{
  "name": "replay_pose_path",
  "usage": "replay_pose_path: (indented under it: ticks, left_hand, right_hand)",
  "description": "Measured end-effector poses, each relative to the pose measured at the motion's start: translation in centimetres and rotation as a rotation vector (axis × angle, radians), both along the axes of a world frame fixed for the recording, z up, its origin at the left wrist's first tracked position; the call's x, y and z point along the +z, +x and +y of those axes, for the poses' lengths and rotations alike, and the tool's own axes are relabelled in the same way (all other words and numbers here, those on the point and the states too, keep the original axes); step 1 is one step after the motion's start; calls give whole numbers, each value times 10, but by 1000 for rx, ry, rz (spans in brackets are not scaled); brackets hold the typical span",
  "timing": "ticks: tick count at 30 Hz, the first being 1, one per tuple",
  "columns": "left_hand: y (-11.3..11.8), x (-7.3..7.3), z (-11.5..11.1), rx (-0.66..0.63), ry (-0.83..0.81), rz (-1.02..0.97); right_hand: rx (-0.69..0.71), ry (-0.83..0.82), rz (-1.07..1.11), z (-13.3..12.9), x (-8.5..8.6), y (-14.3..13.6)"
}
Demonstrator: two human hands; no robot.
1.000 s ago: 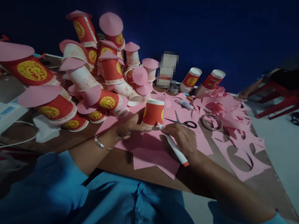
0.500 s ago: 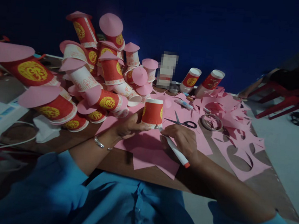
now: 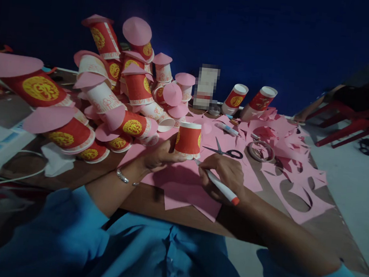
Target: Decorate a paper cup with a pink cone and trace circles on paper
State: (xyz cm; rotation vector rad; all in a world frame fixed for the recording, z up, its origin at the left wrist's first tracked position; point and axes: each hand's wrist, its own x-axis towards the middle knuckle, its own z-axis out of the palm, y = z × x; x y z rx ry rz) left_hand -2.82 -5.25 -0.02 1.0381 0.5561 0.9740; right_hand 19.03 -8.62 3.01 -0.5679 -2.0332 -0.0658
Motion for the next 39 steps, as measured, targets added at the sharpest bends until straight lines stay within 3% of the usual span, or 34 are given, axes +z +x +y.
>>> replay_pose_path:
  ticks: [14, 24, 31, 39]
  left_hand:
    - [1, 6, -1, 21, -7, -80]
    - [-3, 7, -1, -14, -124, -206]
    - [-2, 7, -1, -51, -42, -192]
    - [1, 6, -1, -49, -57, -171]
  right_hand:
    - [4, 30, 51, -1, 1, 0]
    - [-39, 58, 39, 1, 3, 3]
    - [-40, -19, 85, 3, -2, 4]
    - [-27, 20, 72, 3, -5, 4]
